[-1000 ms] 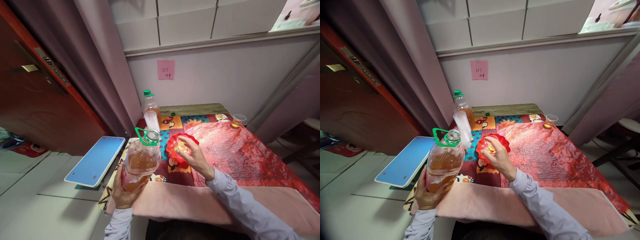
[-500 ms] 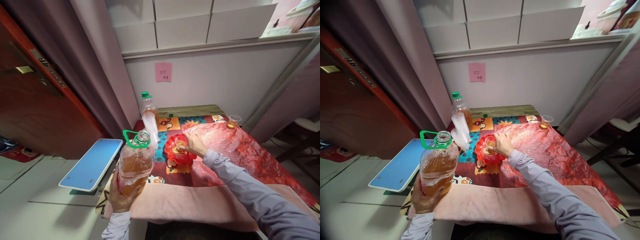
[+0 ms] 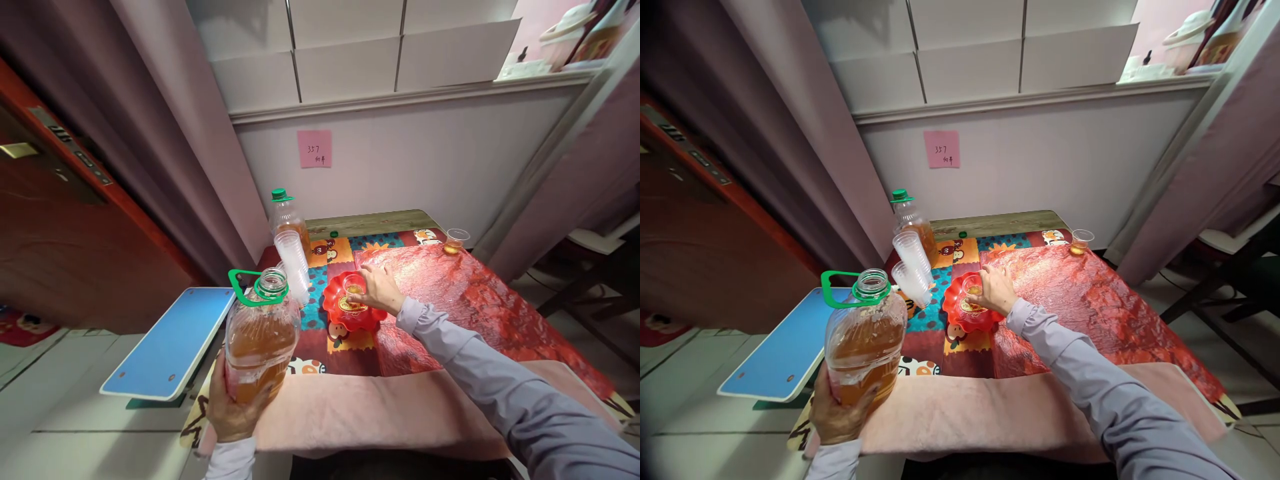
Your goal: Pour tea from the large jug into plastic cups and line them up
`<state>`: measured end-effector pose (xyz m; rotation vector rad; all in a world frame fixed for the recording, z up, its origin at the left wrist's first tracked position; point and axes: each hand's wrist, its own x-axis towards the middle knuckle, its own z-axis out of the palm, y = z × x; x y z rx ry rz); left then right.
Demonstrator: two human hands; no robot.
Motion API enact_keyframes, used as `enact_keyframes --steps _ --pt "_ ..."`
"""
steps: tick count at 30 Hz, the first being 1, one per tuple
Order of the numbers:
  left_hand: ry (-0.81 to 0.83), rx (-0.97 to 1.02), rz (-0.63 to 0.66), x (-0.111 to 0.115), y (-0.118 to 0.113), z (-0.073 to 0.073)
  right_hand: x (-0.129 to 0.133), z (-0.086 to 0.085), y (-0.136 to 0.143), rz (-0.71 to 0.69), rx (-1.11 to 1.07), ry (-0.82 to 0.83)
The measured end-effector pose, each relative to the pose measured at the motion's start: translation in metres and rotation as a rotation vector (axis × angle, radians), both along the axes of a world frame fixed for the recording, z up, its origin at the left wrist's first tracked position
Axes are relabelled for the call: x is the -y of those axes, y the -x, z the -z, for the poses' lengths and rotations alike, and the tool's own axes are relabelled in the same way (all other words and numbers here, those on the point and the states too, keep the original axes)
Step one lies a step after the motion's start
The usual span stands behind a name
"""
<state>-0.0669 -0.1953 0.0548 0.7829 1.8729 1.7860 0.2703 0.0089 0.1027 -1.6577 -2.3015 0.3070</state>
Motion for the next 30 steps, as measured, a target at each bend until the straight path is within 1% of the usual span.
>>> enact_keyframes --steps 2,4,8,10,18,22,26,28,30 --pt "0.010 -0.137 -0.043 0.000 -0.003 0.002 0.000 0.002 -0.001 0.004 -0.018 0.010" --pt "-0.045 -0.291 -0.082 -0.002 -0.006 0.006 -0.001 0.004 -0.001 0.001 -0.035 0.011" --pt "-0.059 -0.593 -0.090 -0.005 -0.006 0.015 -0.002 0.010 -0.001 -0.015 -0.058 -0.019" --pt "-0.060 -0.667 -0.090 -0.005 -0.004 0.016 -0.002 0.012 0.000 -0.025 -0.064 -0.041" --pt "-0.057 -0.750 -0.103 -0.005 -0.003 0.016 0.003 0.019 0.005 -0.076 -0.098 -0.089" --pt "-0.053 -0.761 -0.094 -0.006 0.004 0.020 0.001 0.019 0.001 -0.076 -0.171 -0.099" --pt "-0.033 -0.758 -0.082 -0.007 0.011 0.026 -0.011 0.014 -0.018 -0.038 -0.315 -0.086" --pt "-0.018 -0.756 -0.083 -0.008 0.013 0.027 -0.021 0.010 -0.034 -0.019 -0.367 -0.115" --pt "0.004 -0.747 -0.101 -0.008 0.014 0.028 -0.033 0.005 -0.054 0.009 -0.372 -0.172"
